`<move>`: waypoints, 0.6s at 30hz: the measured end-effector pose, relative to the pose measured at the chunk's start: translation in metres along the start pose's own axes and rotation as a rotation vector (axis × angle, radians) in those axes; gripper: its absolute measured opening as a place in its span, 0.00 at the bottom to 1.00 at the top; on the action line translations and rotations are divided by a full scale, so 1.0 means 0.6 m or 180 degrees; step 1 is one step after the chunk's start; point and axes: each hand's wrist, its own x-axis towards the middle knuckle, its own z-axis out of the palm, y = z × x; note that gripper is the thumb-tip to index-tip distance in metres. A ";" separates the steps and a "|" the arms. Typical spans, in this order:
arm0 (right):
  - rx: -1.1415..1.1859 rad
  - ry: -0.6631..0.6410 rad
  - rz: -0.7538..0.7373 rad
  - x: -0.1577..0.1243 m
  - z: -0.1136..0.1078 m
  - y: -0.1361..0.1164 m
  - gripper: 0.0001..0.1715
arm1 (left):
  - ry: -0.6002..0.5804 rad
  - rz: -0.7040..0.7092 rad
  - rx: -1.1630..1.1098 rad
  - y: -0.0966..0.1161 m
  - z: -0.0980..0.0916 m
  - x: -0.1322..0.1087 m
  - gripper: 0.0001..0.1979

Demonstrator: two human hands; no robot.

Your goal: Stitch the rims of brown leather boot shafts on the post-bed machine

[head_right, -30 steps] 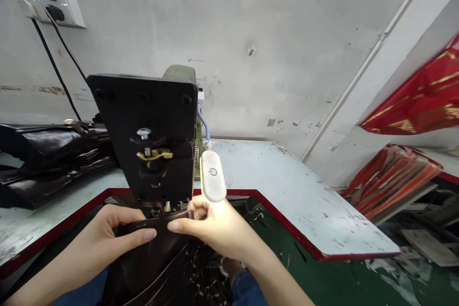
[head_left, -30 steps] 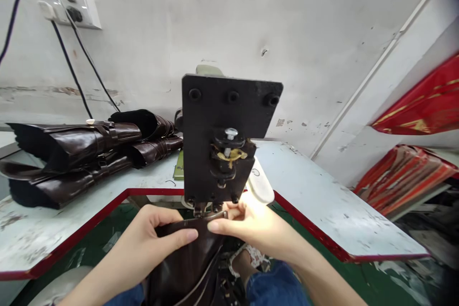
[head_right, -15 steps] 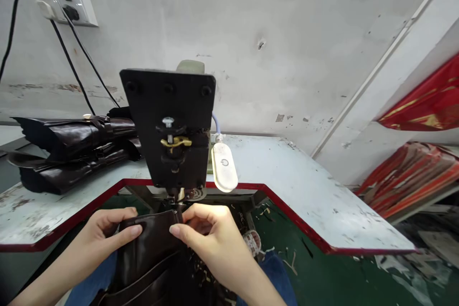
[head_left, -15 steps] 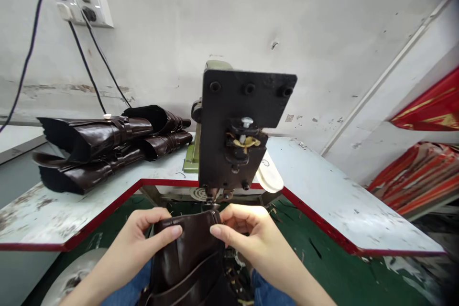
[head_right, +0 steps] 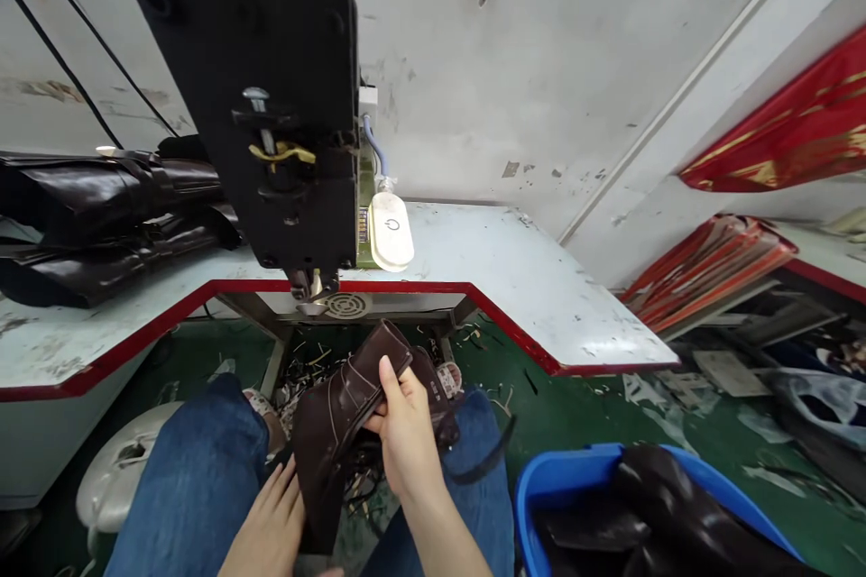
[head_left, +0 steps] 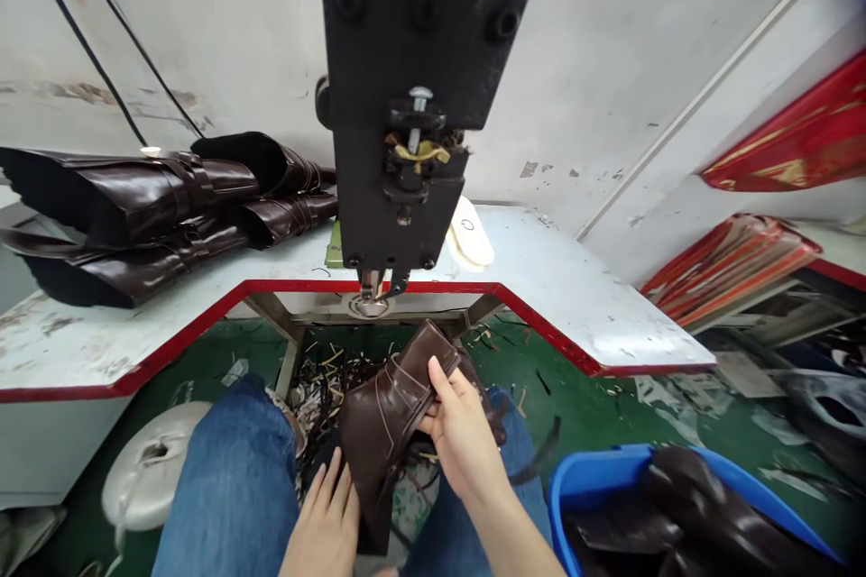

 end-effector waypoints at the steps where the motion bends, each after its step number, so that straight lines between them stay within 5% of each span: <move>1: 0.0195 0.0118 -0.0003 -0.001 0.000 0.001 0.29 | -0.0066 -0.0045 0.0047 0.005 0.009 0.005 0.28; 6: 0.0957 0.0774 -0.0259 -0.002 -0.026 0.001 0.33 | -0.0017 -0.0236 -0.0630 0.023 0.016 -0.001 0.22; 10: 0.1129 0.0957 -0.0140 -0.004 -0.042 0.018 0.34 | -0.0133 -0.0233 -0.1133 0.032 -0.011 -0.009 0.40; 15: 0.0854 0.0641 -0.0049 -0.009 -0.021 0.023 0.28 | 0.0222 -0.0541 -0.1454 0.076 -0.054 0.046 0.35; 18: 0.0446 0.0882 -0.0708 -0.020 -0.015 0.017 0.31 | 0.0492 -0.0738 -0.1575 0.092 -0.057 0.077 0.33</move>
